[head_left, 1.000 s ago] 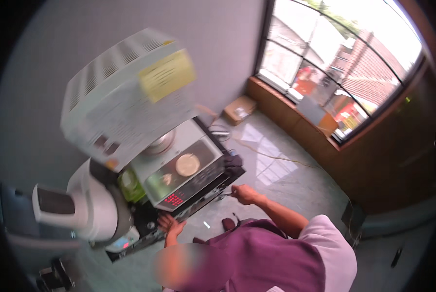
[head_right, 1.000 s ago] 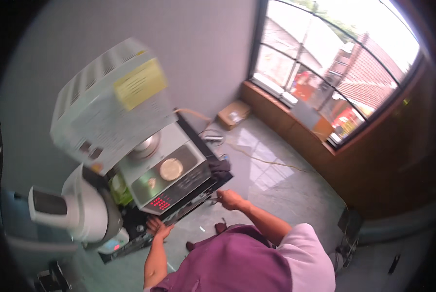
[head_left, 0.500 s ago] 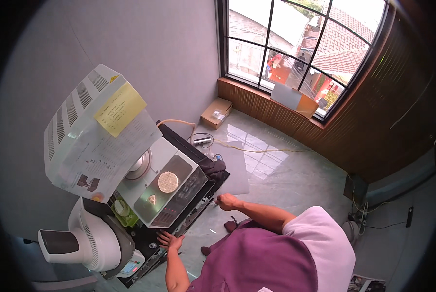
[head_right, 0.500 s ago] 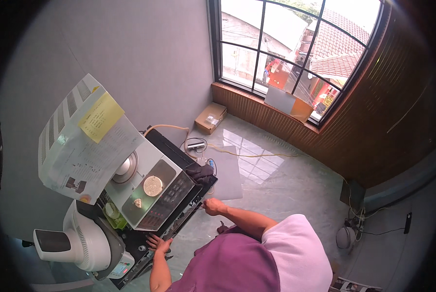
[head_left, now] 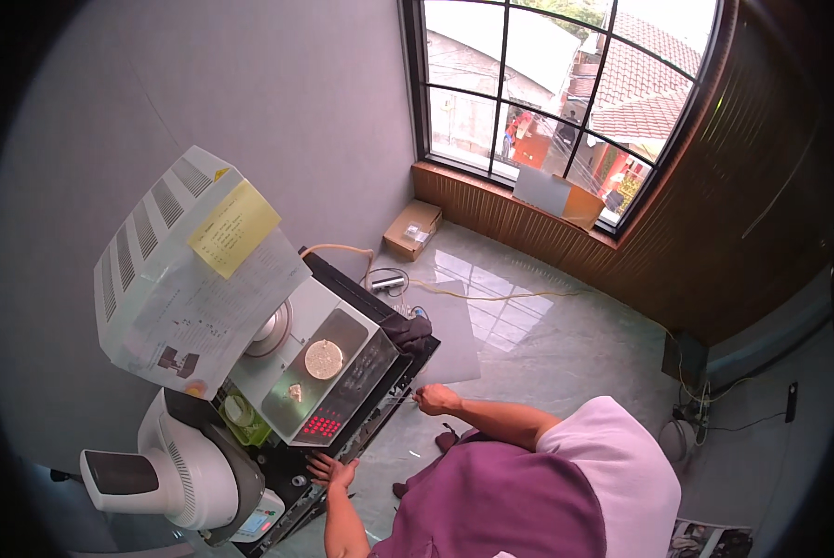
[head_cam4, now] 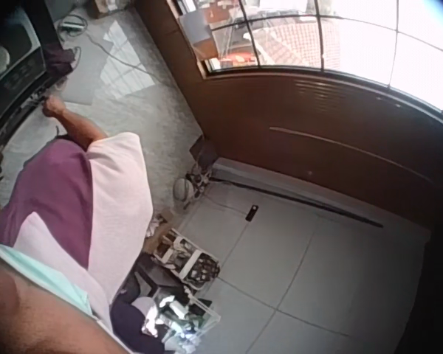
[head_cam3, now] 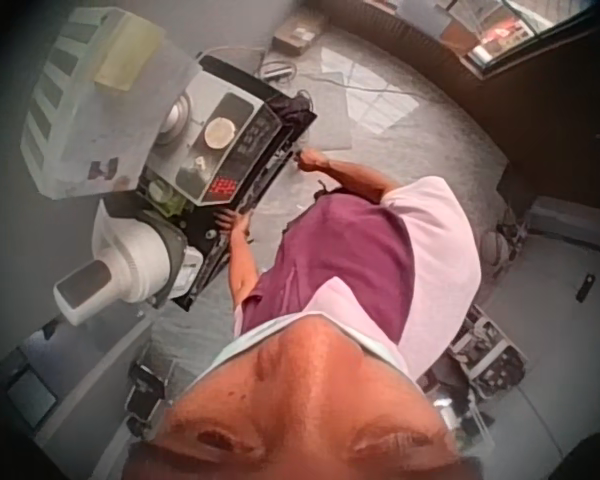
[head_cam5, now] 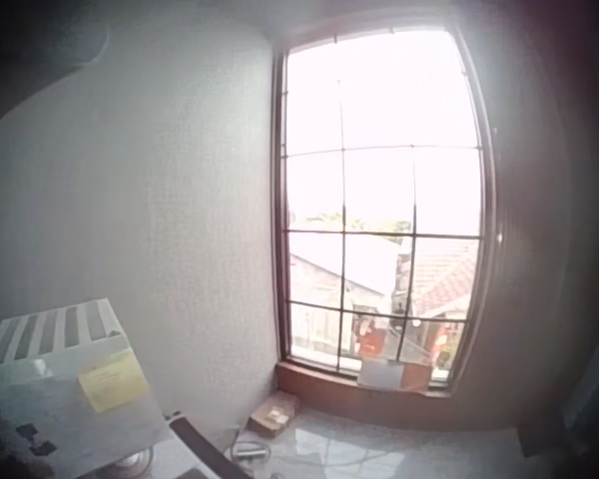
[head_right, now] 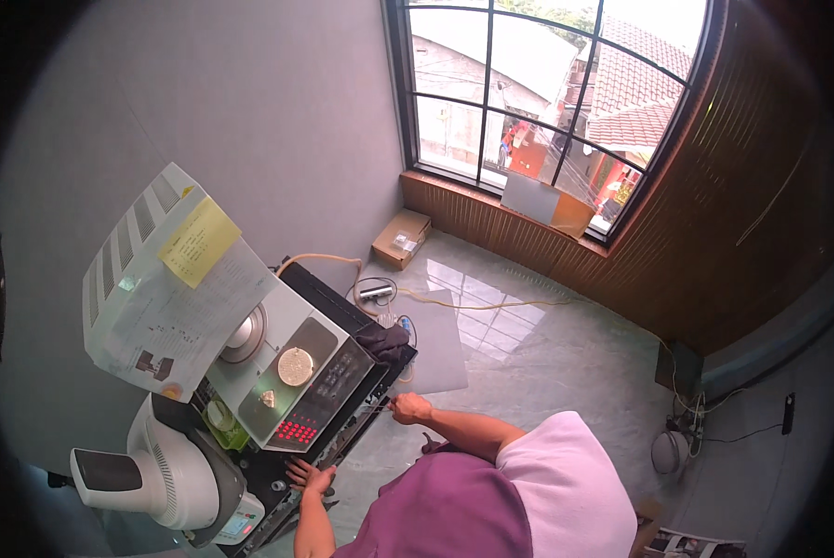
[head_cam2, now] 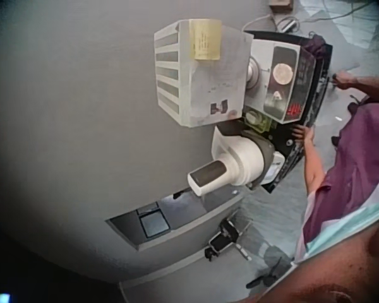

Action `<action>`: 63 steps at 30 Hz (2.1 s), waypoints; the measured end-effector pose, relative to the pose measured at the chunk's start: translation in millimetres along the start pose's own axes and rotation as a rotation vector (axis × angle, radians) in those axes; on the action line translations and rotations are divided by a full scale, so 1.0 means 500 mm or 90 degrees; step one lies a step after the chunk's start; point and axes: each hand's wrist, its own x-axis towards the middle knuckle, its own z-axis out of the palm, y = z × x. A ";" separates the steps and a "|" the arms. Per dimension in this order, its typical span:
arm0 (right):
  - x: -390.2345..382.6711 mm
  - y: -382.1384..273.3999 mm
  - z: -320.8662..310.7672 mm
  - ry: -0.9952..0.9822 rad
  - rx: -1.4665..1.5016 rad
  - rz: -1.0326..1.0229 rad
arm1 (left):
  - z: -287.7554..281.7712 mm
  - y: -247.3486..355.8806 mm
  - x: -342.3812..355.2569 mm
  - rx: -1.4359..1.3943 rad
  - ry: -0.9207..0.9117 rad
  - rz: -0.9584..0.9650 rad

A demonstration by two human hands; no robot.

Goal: The person applies a liquid from a bottle to a dental prosthesis using a small brush, working on various parts of the item held in their hand.

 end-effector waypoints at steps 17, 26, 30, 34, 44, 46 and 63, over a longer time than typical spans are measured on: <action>-0.048 0.075 -0.133 -0.074 0.145 -0.077 | 0.022 -0.014 0.018 -0.004 0.045 0.017; -0.101 0.054 -0.099 0.065 0.168 -0.095 | 0.003 0.009 0.001 0.006 0.018 -0.003; -0.107 0.047 -0.092 0.051 0.132 -0.121 | 0.001 0.014 -0.007 0.002 0.016 0.002; -0.112 0.042 -0.101 0.045 0.113 -0.122 | -0.001 0.013 -0.008 0.001 0.017 -0.001; -0.134 0.020 -0.110 0.039 0.067 -0.134 | 0.002 0.011 -0.001 0.022 0.018 -0.010; -0.135 0.020 -0.110 0.038 0.057 -0.138 | -0.001 0.015 -0.006 0.015 0.011 -0.006; -0.130 0.021 -0.093 0.037 0.062 -0.158 | 0.001 0.010 -0.005 0.010 0.017 0.004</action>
